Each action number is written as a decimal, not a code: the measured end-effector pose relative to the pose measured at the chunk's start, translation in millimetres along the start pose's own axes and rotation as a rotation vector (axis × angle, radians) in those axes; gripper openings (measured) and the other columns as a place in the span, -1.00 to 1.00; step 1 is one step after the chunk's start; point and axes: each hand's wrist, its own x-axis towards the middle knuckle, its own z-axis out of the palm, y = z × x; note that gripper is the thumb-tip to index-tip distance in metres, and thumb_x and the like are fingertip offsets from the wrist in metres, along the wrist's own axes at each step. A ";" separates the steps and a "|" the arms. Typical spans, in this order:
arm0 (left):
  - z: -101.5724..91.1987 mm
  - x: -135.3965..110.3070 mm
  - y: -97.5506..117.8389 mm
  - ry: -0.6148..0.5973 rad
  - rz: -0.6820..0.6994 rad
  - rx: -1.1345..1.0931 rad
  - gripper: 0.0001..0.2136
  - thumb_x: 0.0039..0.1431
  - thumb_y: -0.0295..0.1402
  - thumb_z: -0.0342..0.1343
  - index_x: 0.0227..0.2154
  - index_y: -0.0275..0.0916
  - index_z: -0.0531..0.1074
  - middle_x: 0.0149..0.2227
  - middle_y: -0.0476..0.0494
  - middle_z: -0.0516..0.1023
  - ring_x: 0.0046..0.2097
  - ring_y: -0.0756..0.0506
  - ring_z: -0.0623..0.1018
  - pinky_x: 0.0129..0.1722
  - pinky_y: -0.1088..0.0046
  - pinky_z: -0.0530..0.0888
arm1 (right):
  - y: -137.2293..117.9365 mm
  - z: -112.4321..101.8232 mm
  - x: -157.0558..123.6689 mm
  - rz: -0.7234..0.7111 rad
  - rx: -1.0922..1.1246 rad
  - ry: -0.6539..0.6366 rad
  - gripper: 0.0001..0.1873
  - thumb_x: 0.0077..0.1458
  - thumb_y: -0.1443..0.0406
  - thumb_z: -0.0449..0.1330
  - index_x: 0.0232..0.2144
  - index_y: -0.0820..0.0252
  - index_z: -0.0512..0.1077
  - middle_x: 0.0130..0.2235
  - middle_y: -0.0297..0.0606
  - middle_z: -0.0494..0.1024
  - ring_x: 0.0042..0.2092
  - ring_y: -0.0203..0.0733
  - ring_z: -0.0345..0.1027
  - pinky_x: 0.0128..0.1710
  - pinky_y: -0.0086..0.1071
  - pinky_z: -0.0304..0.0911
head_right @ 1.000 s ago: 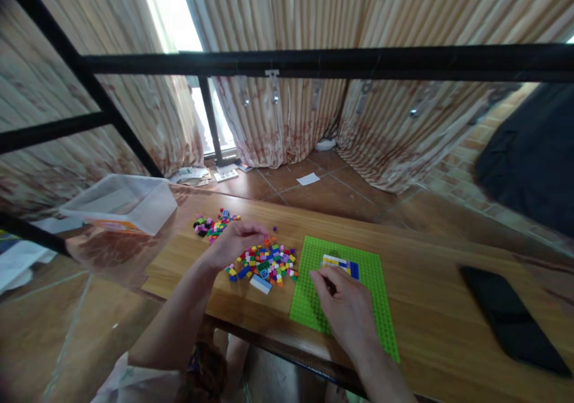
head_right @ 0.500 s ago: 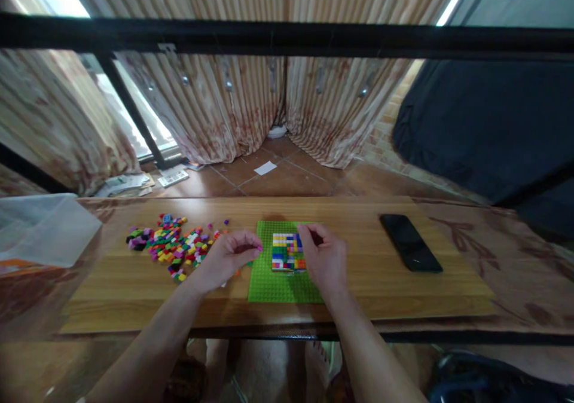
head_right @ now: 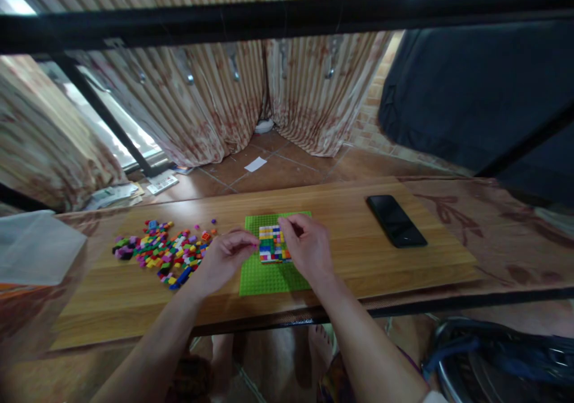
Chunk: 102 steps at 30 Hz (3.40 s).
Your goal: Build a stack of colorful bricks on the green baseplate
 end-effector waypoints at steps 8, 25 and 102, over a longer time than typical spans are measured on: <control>3.3 -3.9 8.9 -0.007 0.134 0.209 -0.83 0.19 -0.49 0.06 -0.31 -0.21 0.56 -0.26 -0.10 0.56 -0.22 -0.02 0.54 -0.15 0.46 0.47 | -1.6 1.7 0.9 -0.051 -0.044 -0.047 -0.69 0.17 0.17 0.13 -0.53 0.18 0.49 -0.54 -0.38 0.45 -0.48 -0.32 0.28 -0.43 -0.44 0.14; 15.5 -3.4 6.4 0.021 0.322 0.476 -0.89 0.20 -0.51 0.09 -0.38 -0.21 0.49 -0.30 -0.07 0.56 -0.25 -0.02 0.55 -0.22 0.46 0.47 | 2.8 4.5 0.0 -0.107 -0.086 -0.077 -0.71 0.19 0.20 0.13 -0.52 0.17 0.48 -0.50 -0.34 0.49 -0.44 -0.29 0.32 -0.39 -0.42 0.17; -69.8 -18.9 -19.9 0.091 -0.058 0.836 -0.72 0.07 -0.54 0.08 -0.24 -0.13 0.61 -0.18 -0.08 0.66 -0.16 -0.13 0.61 -0.13 0.36 0.51 | -3.9 9.6 -6.8 -0.139 -0.195 -0.150 -0.67 0.16 0.11 0.12 -0.51 0.15 0.52 -0.49 -0.32 0.56 -0.48 -0.26 0.37 -0.44 -0.40 0.18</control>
